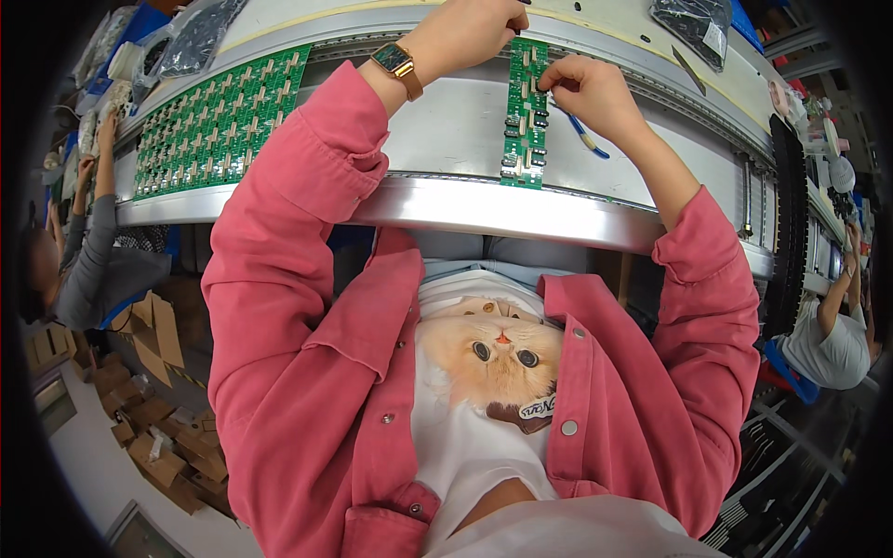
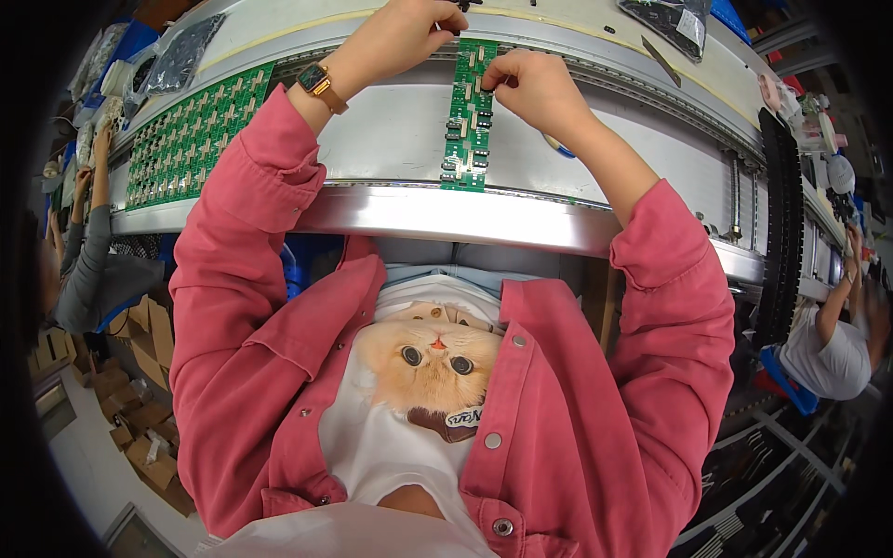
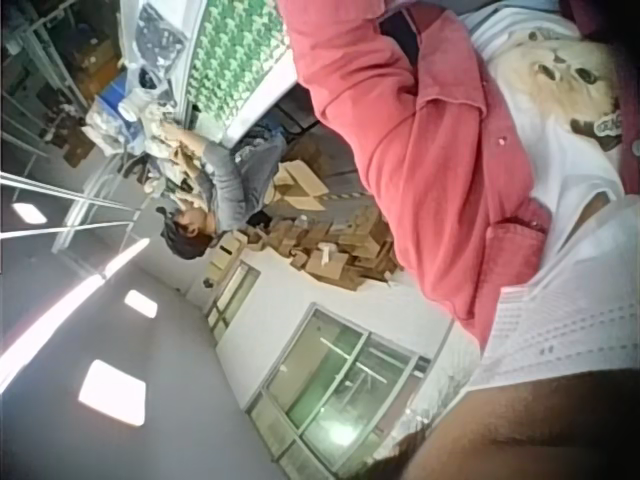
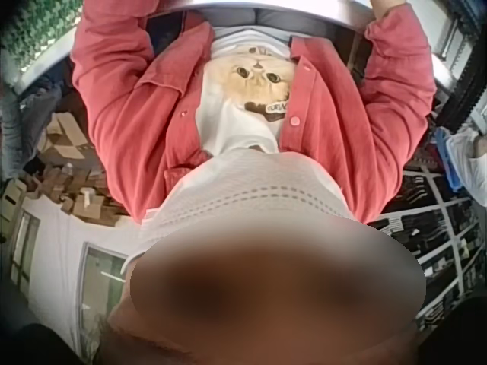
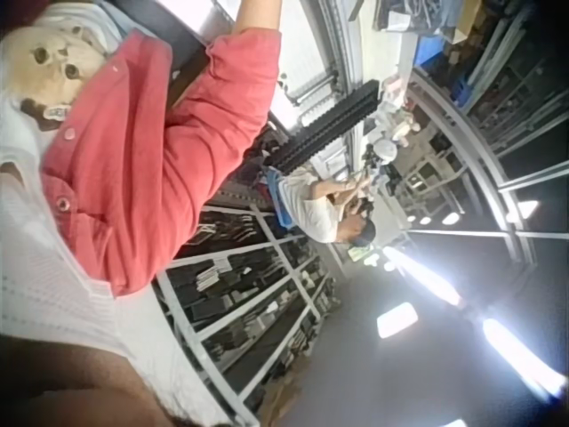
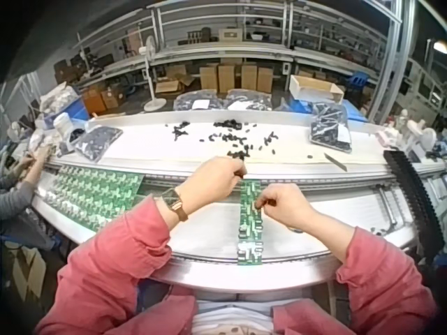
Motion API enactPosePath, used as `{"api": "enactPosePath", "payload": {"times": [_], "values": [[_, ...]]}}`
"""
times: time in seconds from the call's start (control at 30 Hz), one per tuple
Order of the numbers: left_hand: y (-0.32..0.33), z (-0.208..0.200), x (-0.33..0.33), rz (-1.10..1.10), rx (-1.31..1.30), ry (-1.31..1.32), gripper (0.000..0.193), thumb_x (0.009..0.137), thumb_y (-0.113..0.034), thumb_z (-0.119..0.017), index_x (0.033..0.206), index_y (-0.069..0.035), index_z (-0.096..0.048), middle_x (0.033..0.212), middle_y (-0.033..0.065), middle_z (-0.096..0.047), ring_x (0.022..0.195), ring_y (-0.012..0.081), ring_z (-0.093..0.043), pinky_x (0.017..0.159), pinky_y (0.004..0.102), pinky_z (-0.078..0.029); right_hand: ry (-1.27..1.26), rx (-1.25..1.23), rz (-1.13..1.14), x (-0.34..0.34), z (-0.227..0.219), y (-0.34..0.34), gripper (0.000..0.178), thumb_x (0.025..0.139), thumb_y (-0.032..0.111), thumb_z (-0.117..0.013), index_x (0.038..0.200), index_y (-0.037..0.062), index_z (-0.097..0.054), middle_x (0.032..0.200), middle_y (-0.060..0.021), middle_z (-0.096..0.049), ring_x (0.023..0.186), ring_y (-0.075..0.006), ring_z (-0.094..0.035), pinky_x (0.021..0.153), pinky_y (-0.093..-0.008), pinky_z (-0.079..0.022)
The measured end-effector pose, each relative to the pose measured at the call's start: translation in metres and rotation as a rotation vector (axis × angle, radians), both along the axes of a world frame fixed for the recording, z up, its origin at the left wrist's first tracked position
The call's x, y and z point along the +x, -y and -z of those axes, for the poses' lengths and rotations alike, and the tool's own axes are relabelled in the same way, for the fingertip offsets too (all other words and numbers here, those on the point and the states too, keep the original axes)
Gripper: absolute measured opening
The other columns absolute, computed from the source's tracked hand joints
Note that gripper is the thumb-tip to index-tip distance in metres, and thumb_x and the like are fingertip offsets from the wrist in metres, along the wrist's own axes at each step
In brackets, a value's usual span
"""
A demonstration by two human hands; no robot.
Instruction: Assembling electronic components onto a printed circuit board on an assembly line.
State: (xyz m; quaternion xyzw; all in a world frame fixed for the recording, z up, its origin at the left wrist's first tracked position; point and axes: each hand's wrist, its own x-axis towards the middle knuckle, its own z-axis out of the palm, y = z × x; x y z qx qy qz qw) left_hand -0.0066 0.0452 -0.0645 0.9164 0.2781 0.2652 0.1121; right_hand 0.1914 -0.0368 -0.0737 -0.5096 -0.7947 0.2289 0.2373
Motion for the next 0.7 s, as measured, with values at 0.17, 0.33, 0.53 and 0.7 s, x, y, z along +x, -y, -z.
{"api": "enactPosePath", "payload": {"times": [0.17,0.33,0.53,0.7], "values": [[0.024,-0.017,-0.002,-0.057,-0.124,-0.132,0.014,0.076,-0.008,-0.056,0.084,0.001,-0.064,0.08,0.0164,-0.066,0.069,0.035,-0.06,0.065,0.0375,-0.049,0.054,0.096,0.078,0.0,-0.005,-0.008,0.013,0.073,0.004,-0.06,0.08,0.0039,-0.07,0.077,-0.0049,-0.066,0.061,-0.0171,-0.057,0.061,-0.0271,-0.047],[0.047,-0.024,-0.002,-0.078,-0.052,-0.125,0.013,0.079,-0.007,-0.06,0.087,-0.001,-0.066,0.078,0.0096,-0.067,0.06,0.028,-0.059,0.058,0.0304,-0.049,0.195,0.375,0.225,0.013,-0.009,-0.062,0.02,0.077,0.013,-0.061,0.094,0.0069,-0.069,0.084,-0.009,-0.069,0.067,-0.0238,-0.063,0.063,-0.0351,-0.05],[0.063,-0.017,0.006,-0.156,-0.073,-0.154,0.008,0.077,-0.005,-0.06,0.083,-0.001,-0.063,0.078,0.0081,-0.067,0.063,0.0281,-0.059,0.061,0.0328,-0.049,0.461,0.241,0.475,0.026,0.002,-0.118,0.019,0.073,0.012,-0.061,0.088,0.0035,-0.068,0.081,-0.014,-0.067,0.072,-0.0301,-0.063,0.066,-0.0376,-0.05],[0.068,-0.015,0.006,-0.19,-0.063,-0.159,0.007,0.076,-0.006,-0.061,0.081,-0.001,-0.062,0.077,0.0078,-0.065,0.066,0.0278,-0.06,0.064,0.0346,-0.049,0.653,0.342,0.464,0.024,0.007,-0.129,0.022,0.077,0.017,-0.065,0.096,0.0078,-0.07,0.083,-0.011,-0.069,0.069,-0.0248,-0.065,0.063,-0.0359,-0.051]]}}
